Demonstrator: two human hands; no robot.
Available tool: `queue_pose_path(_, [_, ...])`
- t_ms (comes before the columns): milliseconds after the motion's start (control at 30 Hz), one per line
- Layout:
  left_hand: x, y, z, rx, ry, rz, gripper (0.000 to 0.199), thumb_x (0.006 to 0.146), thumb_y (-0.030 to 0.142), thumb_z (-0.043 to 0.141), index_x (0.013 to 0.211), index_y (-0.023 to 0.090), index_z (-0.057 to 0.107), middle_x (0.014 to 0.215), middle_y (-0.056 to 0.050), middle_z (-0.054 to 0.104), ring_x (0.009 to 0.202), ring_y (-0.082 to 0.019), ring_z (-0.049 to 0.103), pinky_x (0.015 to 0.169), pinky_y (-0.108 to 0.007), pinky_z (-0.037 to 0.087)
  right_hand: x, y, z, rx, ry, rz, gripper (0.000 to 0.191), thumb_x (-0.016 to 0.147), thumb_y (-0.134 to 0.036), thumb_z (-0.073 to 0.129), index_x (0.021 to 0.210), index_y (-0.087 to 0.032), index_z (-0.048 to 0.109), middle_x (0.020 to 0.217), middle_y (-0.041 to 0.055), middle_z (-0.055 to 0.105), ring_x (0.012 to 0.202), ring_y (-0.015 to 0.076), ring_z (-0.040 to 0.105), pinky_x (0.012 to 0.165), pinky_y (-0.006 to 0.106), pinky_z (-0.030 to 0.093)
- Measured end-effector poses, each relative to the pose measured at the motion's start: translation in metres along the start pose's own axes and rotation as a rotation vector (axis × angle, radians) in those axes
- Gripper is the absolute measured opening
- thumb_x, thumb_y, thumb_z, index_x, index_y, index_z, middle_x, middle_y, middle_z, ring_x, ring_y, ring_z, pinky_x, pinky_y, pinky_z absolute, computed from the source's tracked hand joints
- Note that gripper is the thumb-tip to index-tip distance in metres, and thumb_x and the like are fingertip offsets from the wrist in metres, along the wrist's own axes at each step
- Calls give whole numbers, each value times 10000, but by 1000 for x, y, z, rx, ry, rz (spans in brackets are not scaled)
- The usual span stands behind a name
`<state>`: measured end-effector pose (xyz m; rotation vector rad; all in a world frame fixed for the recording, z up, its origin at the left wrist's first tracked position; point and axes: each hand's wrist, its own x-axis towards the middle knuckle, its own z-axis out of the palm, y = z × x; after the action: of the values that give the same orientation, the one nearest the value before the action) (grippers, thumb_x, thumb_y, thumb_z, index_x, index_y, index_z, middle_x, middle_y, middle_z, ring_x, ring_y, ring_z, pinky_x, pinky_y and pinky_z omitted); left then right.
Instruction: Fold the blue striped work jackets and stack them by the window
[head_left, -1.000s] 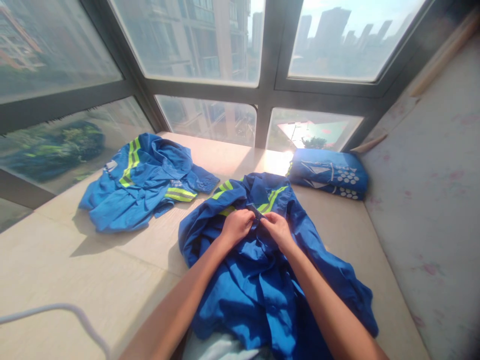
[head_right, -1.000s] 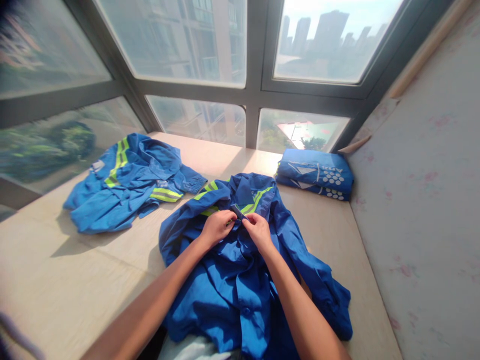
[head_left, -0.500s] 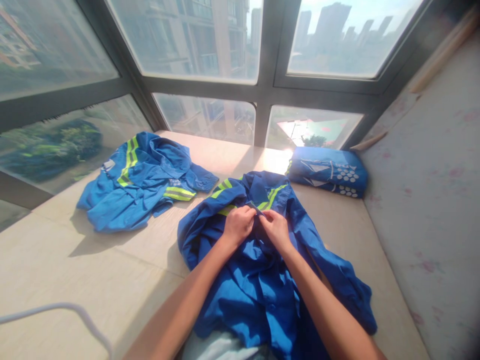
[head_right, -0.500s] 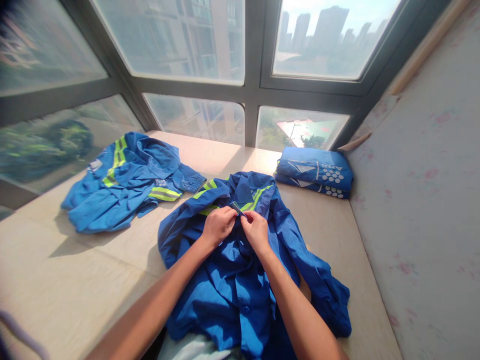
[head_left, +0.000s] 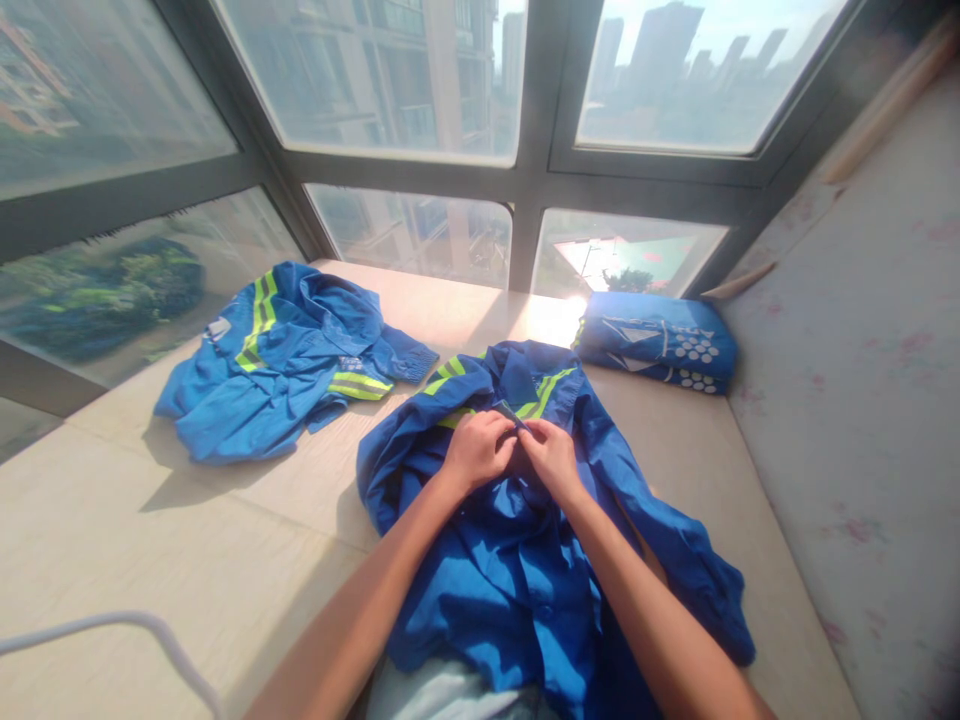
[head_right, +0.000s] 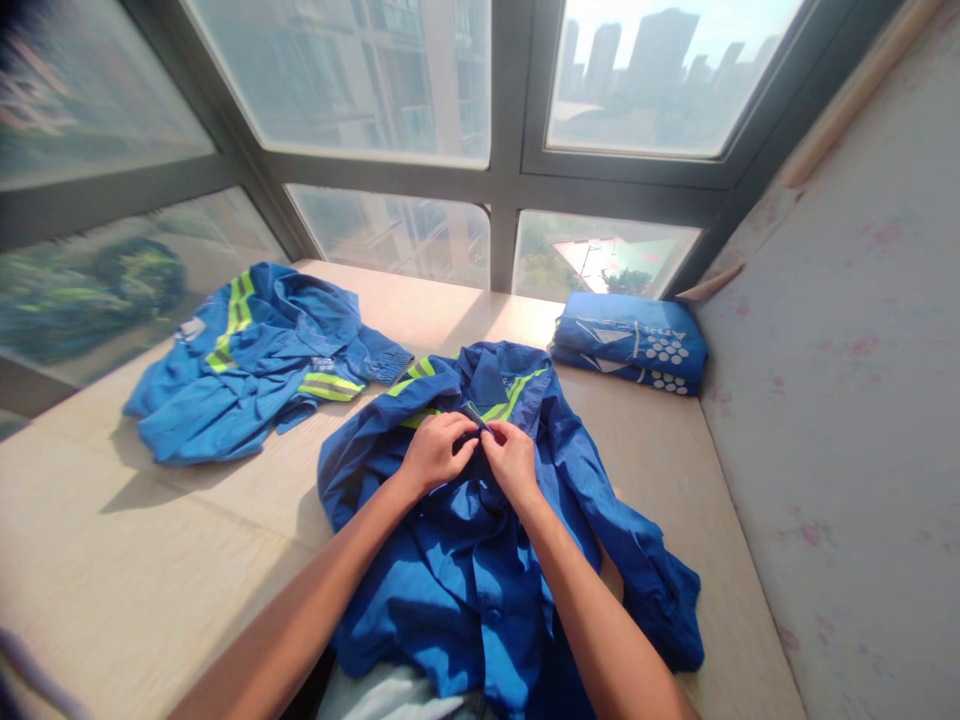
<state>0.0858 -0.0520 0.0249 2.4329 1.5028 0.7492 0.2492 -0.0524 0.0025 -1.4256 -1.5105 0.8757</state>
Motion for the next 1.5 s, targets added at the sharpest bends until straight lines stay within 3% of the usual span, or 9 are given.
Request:
queue_pose_path(300, [2,-1,3,-86,59,-120,154,911,207,608,914,212,762,943,-47,728,885,-193,660,804,-309,487,0,0,0,21,-15,1,221,854,-296,593,956,-208,768,967,55,791,906,223,735,852,326,560])
queue_pose_path(733, [3,14,2,135,2,-229,192,924,240,568,927,233,760,940,-66,743,894,-225,660,801,-328,468,-11,-19,7,23,-5,32,277,832,-296,591,1051,-207,734,1010,69,780,949,237,723,880,351,563])
queue_pose_path(1000, [4,5,-1,-156,16,-312,226,898,202,579,998,246,776,1002,-32,790,906,-203,718,787,-286,503,-7,-8,9,173,-87,34,301,857,-374,538,1037,-186,688,940,57,761,852,207,712,776,296,557])
queue_pose_path(1100, [4,3,-2,-275,33,-330,228,880,186,576,977,230,778,984,-33,795,893,-197,727,794,-277,512,-4,-9,7,93,-70,24,249,878,-332,498,969,-202,691,812,28,745,748,197,696,704,278,529])
queue_pose_path(1200, [4,2,-3,-369,26,-355,178,880,286,616,912,204,770,896,-37,790,829,-193,723,736,-260,510,-5,-14,7,-47,-42,-4,226,882,-298,504,966,-223,700,803,24,748,772,206,704,713,276,511])
queue_pose_path(1300, [4,0,-3,-406,23,-407,207,861,363,650,845,186,756,804,-34,770,753,-187,705,658,-247,484,-7,-18,8,-73,-61,-27,210,887,-280,512,968,-242,702,823,16,758,801,206,715,725,270,510])
queue_pose_path(1500, [3,-3,1,-417,51,-449,156,850,235,602,844,189,751,818,-32,771,755,-173,702,690,-247,489,-6,-17,7,-34,-88,0,195,868,-270,541,956,-236,712,817,8,764,792,203,724,720,270,524])
